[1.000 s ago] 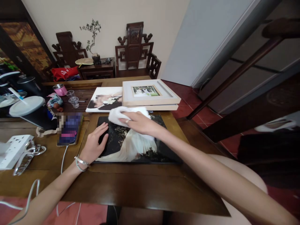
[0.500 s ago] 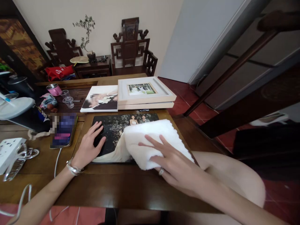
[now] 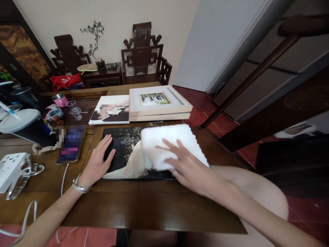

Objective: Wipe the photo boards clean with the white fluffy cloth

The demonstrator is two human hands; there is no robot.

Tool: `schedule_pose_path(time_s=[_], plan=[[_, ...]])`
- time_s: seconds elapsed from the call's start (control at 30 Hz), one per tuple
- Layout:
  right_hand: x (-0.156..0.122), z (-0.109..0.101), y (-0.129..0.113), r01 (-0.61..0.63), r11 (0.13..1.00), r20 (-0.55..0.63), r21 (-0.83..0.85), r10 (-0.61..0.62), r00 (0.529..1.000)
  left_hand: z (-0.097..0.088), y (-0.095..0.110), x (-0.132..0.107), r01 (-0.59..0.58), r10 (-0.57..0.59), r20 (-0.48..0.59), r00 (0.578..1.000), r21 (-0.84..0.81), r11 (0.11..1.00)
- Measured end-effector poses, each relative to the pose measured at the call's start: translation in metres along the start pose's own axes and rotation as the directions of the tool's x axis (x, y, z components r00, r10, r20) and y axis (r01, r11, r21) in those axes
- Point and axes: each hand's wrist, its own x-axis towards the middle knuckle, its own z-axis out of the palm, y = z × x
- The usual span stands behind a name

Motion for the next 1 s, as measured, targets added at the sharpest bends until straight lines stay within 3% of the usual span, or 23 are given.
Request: schedule_pose_path(time_s=[0.1, 0.2, 0.5, 0.6, 0.77, 0.9, 1.0], plan=[[-0.029, 0.006, -0.024, 0.071, 0.997, -0.021, 0.018, -0.071, 0.997, 0.002, -0.001, 0.000, -0.006, 0.006, -0.004, 1.000, 0.001, 1.000], [-0.033, 0.006, -0.025, 0.088, 0.996, -0.005, 0.005, -0.088, 0.996, 0.002, -0.001, 0.000, -0.014, 0.014, -0.003, 1.000, 0.010, 1.000], [0.058, -0.029, 0.040, -0.065, 0.998, 0.112, 0.010, 0.064, 0.992, 0.000, -0.003, 0.001, -0.010, 0.009, 0.025, 1.000, 0.017, 1.000], [0.067, -0.032, 0.044, -0.094, 0.995, 0.128, 0.035, 0.089, 0.988, 0.000, -0.002, 0.001, 0.003, -0.004, 0.022, 1.000, 0.017, 1.000], [0.024, -0.016, 0.012, -0.076, 0.997, 0.066, -0.006, 0.076, 0.995, 0.001, -0.002, 0.000, 0.002, -0.002, 0.008, 1.000, 0.002, 1.000], [-0.032, -0.006, -0.031, 0.048, 0.998, -0.010, 0.026, -0.048, 0.999, 0.003, -0.003, -0.001, -0.016, 0.016, -0.011, 1.000, 0.001, 1.000], [-0.055, -0.008, -0.051, 0.102, 0.994, 0.020, 0.025, -0.102, 0.995, 0.005, -0.003, -0.001, -0.019, 0.019, -0.003, 1.000, 0.015, 1.000]])
